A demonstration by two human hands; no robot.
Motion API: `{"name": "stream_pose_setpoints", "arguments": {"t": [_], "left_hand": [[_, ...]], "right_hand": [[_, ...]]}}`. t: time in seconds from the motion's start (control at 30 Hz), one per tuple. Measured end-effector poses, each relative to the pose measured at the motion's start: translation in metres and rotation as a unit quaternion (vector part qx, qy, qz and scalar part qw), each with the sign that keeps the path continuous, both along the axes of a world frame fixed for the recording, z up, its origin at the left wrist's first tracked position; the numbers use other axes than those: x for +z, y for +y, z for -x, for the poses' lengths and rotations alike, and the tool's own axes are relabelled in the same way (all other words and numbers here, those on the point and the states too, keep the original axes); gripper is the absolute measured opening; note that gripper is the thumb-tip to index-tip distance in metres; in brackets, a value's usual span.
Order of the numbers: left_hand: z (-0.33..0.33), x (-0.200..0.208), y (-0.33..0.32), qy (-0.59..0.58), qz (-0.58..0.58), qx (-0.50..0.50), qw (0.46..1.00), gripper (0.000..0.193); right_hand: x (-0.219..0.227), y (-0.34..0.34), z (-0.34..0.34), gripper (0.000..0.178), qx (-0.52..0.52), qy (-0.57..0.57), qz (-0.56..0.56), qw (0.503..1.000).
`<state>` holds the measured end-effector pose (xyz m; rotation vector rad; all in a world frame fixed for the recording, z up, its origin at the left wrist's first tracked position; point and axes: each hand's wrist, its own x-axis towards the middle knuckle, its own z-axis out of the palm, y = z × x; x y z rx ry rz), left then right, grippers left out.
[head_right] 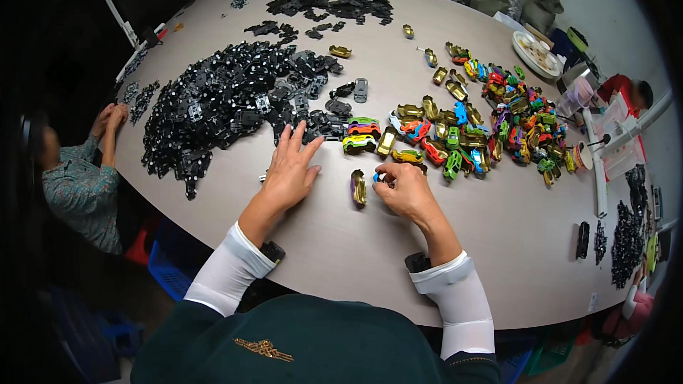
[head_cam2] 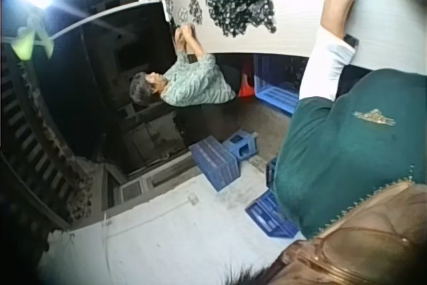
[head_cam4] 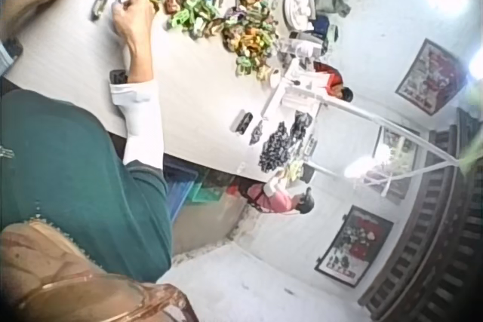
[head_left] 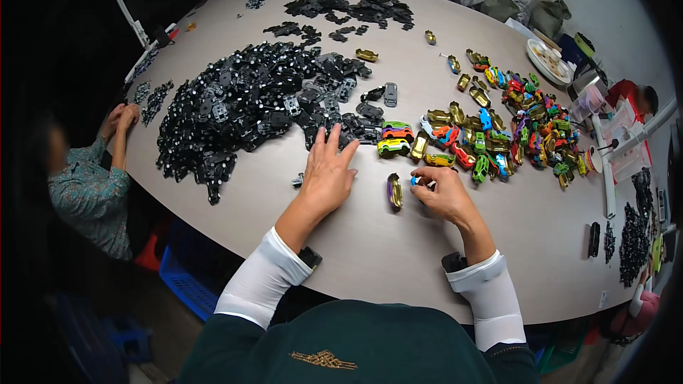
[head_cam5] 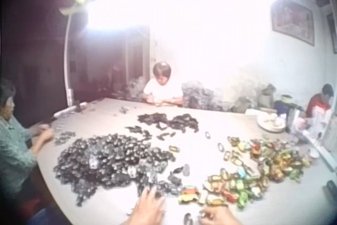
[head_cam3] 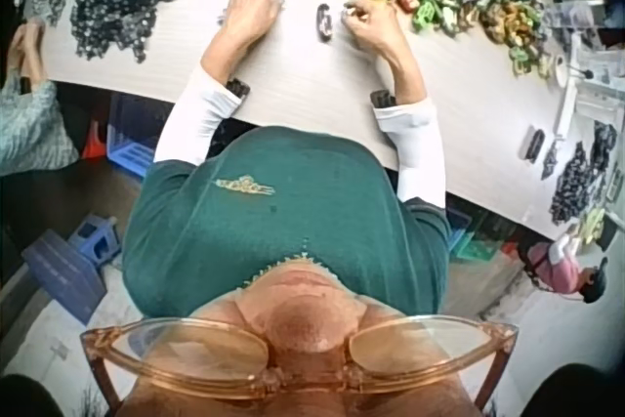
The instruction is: The person sits at a table and assembles small plastic components by hand. They pick up a black base part and a colored top part, then press them together to form a complete unit. The person repeats this process with various colored parts, placing the finished assemblies into a pile on the table.
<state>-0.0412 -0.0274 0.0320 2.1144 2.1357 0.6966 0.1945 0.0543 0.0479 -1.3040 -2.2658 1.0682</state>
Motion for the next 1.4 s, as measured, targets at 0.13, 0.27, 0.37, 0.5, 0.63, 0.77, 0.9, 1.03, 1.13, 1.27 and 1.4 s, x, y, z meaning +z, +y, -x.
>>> {"name": "stream_pose_setpoints", "arguments": {"t": [0.13,0.27,0.37,0.5,0.63,0.77,0.9,1.03,1.13,1.27,1.4], "left_hand": [[0.001,-0.004,-0.004,-0.003,0.003,0.012,1.0,0.049],[-0.013,0.005,-0.02,-0.085,-0.026,-0.053,0.995,0.034],[-0.015,0.002,-0.026,-0.223,-0.053,-0.089,0.969,0.022],[0.001,0.004,-0.022,-0.167,-0.136,0.049,0.975,0.01],[0.006,0.002,-0.023,-0.153,-0.107,0.029,0.982,0.018],[0.001,0.0,-0.031,-0.098,-0.025,0.02,0.995,0.036],[0.002,-0.007,-0.03,-0.16,0.012,0.041,0.986,0.043],[0.005,-0.005,-0.025,-0.21,-0.037,0.041,0.976,0.052],[-0.001,0.006,-0.02,-0.404,-0.07,0.041,0.911,0.052],[-0.021,0.016,-0.014,-0.593,0.041,-0.027,0.804,0.049],[-0.032,-0.014,0.003,-0.58,0.043,-0.088,0.808,0.027]], "right_hand": [[0.002,-0.003,0.006,0.038,0.011,-0.003,0.005,1.0],[0.003,-0.004,0.004,0.036,-0.005,0.037,0.056,0.998],[0.001,0.0,0.002,0.032,-0.004,0.047,0.061,0.997],[-0.001,0.001,0.001,0.026,0.007,0.023,0.071,0.997],[0.001,0.0,0.003,0.026,0.019,0.007,0.078,0.997],[-0.006,0.002,-0.002,0.027,0.062,0.016,0.128,0.99],[-0.007,0.003,-0.002,0.027,0.091,0.01,0.055,0.994],[-0.005,0.005,-0.003,0.027,0.062,0.005,0.049,0.997],[-0.008,0.008,-0.004,0.029,0.035,0.047,0.112,0.992],[-0.011,0.01,-0.005,0.03,0.022,0.114,0.186,0.976],[-0.018,0.01,-0.003,0.03,0.009,0.061,0.116,0.991]]}}
